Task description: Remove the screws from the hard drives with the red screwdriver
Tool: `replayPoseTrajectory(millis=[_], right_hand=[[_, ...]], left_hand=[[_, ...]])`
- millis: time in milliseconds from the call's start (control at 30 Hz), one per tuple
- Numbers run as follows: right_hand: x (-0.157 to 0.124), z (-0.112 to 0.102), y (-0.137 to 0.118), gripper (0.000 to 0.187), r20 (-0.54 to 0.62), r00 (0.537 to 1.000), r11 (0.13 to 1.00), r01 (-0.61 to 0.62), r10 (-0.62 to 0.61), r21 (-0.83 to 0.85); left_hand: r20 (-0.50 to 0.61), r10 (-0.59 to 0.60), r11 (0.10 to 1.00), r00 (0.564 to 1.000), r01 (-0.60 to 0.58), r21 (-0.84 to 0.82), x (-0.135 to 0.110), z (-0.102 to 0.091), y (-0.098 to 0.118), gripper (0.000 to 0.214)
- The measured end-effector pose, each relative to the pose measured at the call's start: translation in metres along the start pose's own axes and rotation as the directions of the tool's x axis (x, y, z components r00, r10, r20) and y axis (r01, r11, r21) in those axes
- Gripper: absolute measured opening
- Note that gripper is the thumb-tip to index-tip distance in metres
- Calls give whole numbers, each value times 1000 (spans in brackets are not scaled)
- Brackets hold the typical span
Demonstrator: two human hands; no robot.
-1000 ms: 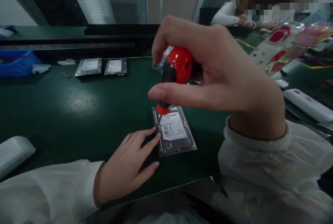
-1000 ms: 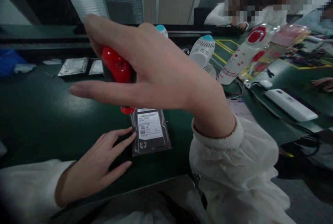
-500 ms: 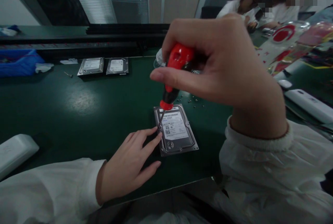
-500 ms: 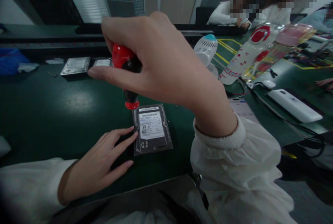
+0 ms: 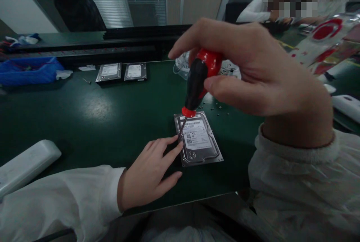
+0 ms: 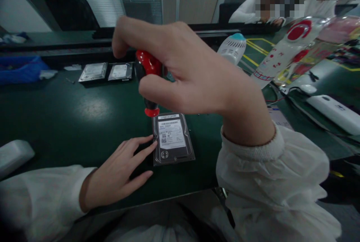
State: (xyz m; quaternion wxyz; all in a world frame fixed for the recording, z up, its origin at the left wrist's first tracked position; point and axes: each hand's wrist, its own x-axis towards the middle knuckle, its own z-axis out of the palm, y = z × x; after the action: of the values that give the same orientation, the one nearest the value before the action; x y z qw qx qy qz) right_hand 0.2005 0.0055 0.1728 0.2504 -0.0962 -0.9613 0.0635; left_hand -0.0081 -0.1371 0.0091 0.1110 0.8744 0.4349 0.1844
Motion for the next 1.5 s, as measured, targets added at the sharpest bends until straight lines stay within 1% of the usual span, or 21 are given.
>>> replayPoseTrajectory(millis=[33, 133, 167, 200, 267, 333, 467, 533, 567, 633, 667, 733, 800, 933, 967, 1033, 1133, 1300, 1367, 1433, 1500], right_hand=[[0, 0, 0, 48, -5, 1000, 1000, -4, 4, -12], [0, 2, -2, 45, -94, 993, 988, -86, 74, -131], [0, 3, -2, 43, -108, 990, 986, -102, 87, -135], [0, 3, -2, 44, -104, 991, 991, -92, 82, -97], [0, 2, -2, 53, -53, 997, 999, -51, 52, 19], [1, 1, -2, 56, -24, 999, 998, -46, 47, 37], [1, 2, -3, 53, -124, 988, 981, -113, 94, -155], [1, 2, -3, 47, -145, 983, 981, -135, 114, -143], [1, 2, -2, 46, -137, 982, 984, -142, 127, -107], [0, 1, -2, 47, -116, 988, 994, -108, 105, -20], [0, 0, -3, 45, -88, 992, 996, -88, 87, -9], [-1, -2, -4, 39, -23, 999, 998, -47, 46, -37], [-1, -2, -5, 38, 16, 998, 995, -53, 54, -86], [0, 1, -7, 37, -75, 993, 985, -101, 91, -143], [0, 1, -7, 35, -77, 993, 985, -99, 88, -142], [0, 1, -7, 32, -40, 996, 990, -80, 76, -119], [0, 0, -7, 43, 17, 998, 996, -54, 55, -69], [-1, 1, -6, 35, -81, 995, 990, -67, 58, -123], [-1, 1, -6, 34, -45, 998, 991, -42, 37, -125], [-1, 1, -5, 41, 4, 1000, 994, -17, 17, -105], [0, 2, -5, 43, -13, 1000, 994, -29, 28, -105]], left_hand=[[0, 0, 1000, 1000, 0, 0, 0, 0, 0, 59], [-2, 7, 1000, 1000, -7, 7, -1, 1, 0, 58], [-2, 7, 1000, 1000, -7, 9, -1, 1, 0, 58], [0, 7, 1000, 1000, -7, 10, -2, 0, 0, 58], [4, 5, 1000, 1000, -5, 12, -3, 0, 0, 59], [8, 2, 1000, 1000, -3, 14, -3, 0, 0, 59], [-1, 2, 1000, 1000, -2, 11, -2, 1, 0, 58], [-13, 0, 1000, 1000, 0, 7, -2, 1, 0, 57], [-17, 1, 1000, 1000, -1, 5, -2, 1, 0, 57], [-19, 5, 1000, 1000, -5, 3, -2, 1, -1, 57], [-20, 9, 1000, 1000, -9, 3, -2, 1, -1, 58], [-20, 16, 1000, 1000, -15, 6, -2, 0, -2, 58], [-19, 16, 1000, 1000, -16, 11, -1, 0, -2, 58], [-11, 14, 1000, 1000, -14, 24, 0, 0, -1, 58], [-9, 17, 1000, 1000, -17, 24, 0, 0, -1, 58], [-14, 23, 999, 1000, -23, 24, 0, 0, -1, 58], [-20, 25, 999, 999, -25, 28, 0, 0, -1, 57], [-18, 20, 999, 1000, -20, 34, 0, -1, 0, 56], [-14, 20, 999, 1000, -19, 30, 1, -1, 1, 56], [-14, 19, 999, 1000, -19, 27, 1, -1, 1, 56], [-13, 19, 1000, 1000, -18, 22, 0, -1, 1, 56]])
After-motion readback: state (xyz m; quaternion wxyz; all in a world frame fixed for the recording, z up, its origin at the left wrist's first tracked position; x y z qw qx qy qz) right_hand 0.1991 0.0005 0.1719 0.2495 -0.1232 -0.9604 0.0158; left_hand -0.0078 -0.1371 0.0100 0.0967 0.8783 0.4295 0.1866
